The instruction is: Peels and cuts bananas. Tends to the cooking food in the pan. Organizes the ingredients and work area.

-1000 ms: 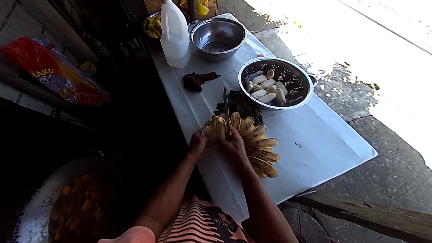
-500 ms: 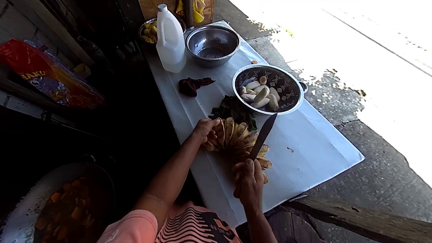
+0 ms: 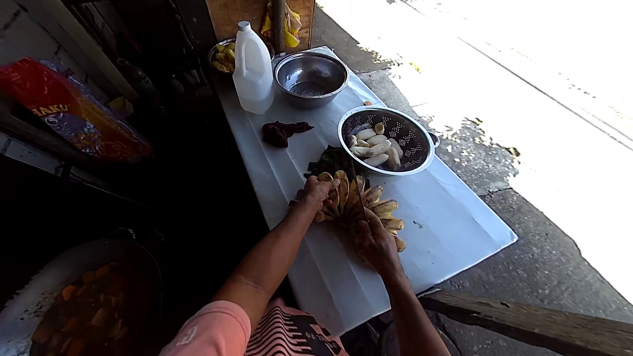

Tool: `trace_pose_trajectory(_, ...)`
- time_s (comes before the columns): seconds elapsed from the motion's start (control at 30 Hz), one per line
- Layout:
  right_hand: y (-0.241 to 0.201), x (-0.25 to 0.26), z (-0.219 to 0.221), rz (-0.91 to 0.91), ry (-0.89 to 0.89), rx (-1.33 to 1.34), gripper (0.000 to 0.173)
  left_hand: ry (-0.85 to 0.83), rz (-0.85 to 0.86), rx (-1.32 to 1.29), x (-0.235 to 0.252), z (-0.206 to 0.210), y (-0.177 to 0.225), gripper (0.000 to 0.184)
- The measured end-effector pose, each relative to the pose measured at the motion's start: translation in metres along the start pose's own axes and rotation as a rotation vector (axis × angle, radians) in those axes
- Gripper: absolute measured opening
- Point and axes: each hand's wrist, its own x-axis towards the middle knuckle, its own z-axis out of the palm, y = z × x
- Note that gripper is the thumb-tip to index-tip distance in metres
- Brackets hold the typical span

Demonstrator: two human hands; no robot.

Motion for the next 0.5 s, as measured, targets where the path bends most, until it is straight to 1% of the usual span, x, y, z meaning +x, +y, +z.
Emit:
trace_pose_trajectory(0.1, -0.005, 0.005, -0.015, -0.026, -0.059, -0.139, 0.047, -0.030, 0.036, -0.065, 0.001, -0.001, -0.008, 0.065)
trace_pose_trajectory(0.17, -0.007, 0.006, -0.023, -0.041, -0.092, -0.234, 0.047, -0.116, 0.058, -0.139, 0.003, -0.011, -0.017, 0.056)
trace_pose_trajectory(0.23, -0.011, 0.008, -0.033, -0.047, -0.144, -0.340, 0.048, -0.245, 0.137, -0.184, 0.004, -0.022, -0.025, 0.045)
trace_pose_trajectory(0.27, -0.014, 0.008, -0.036, -0.051, -0.166, -0.391, 0.048, -0.300, 0.183, -0.191, 0.005, -0.026, -0.027, 0.043)
trace_pose_trajectory(0.43, -0.041, 0.017, -0.041, -0.070, -0.267, -0.607, 0.043, -0.427, 0.367, -0.106, -0.004, -0.037, -0.031, 0.035)
trace_pose_trajectory(0.5, -0.052, 0.033, -0.033, -0.038, -0.304, -0.562, 0.041, -0.441, 0.413, -0.034, -0.008, -0.038, -0.030, 0.032)
